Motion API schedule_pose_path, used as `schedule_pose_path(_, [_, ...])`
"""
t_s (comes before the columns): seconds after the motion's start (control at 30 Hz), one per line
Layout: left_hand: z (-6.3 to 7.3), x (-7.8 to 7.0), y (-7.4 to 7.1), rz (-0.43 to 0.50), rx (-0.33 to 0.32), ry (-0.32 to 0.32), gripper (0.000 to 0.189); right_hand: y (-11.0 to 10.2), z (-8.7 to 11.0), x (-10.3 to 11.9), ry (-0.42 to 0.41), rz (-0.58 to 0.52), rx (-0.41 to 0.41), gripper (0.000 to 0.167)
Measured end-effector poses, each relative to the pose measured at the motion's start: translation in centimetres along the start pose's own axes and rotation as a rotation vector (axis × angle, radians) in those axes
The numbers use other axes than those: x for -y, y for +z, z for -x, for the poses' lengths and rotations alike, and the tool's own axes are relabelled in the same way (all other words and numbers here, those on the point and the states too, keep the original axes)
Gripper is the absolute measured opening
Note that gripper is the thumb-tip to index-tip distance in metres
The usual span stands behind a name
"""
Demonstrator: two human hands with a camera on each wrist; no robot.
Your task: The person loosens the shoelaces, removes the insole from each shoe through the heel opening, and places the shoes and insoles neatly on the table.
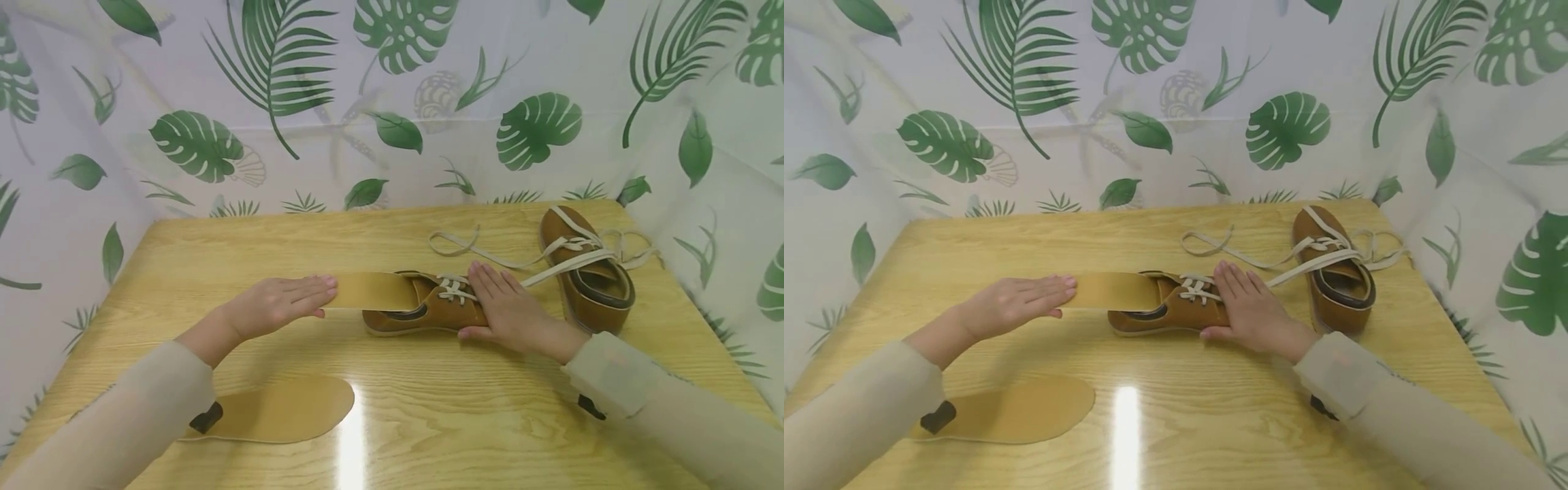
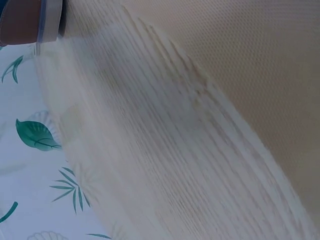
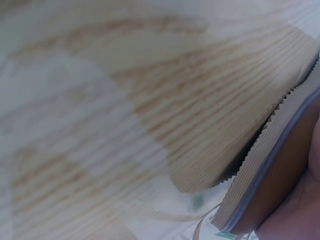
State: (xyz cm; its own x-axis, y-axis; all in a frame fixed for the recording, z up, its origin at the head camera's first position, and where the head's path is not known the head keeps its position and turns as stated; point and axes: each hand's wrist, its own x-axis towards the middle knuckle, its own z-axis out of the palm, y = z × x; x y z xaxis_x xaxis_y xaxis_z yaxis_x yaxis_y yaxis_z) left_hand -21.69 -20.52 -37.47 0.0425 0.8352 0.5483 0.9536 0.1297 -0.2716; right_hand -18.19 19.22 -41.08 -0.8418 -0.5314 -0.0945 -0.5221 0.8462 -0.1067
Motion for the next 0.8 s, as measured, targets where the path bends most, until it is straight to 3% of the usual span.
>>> schedule_pose_path(0.3, [1.0, 0.5, -1.0, 0.044, 0.007, -0.004, 0.039, 0.3, -0.3, -0.4, -0.007, 0.018, -0.017, 0.103])
schedule_pose_path(0.5, [1.2, 0.7, -2.0, -0.020, 0.005, 0.005, 0.035, 0.5, -0.4, -0.4, -0.006, 0.036, -0.008, 0.105])
schedule_pose_path(0.67, [2.0, 0.3, -2.7, -0.021, 0.030, -0.019, 0.035, 0.7, -0.4, -0.1, -0.004, 0.042, -0.015, 0.105])
schedule_pose_path(0.8, [2.7, 0.2, -2.9, -0.027, -0.009, -0.029, 0.036, 0.7, -0.4, 0.0, -0.009, 0.037, -0.018, 0.104])
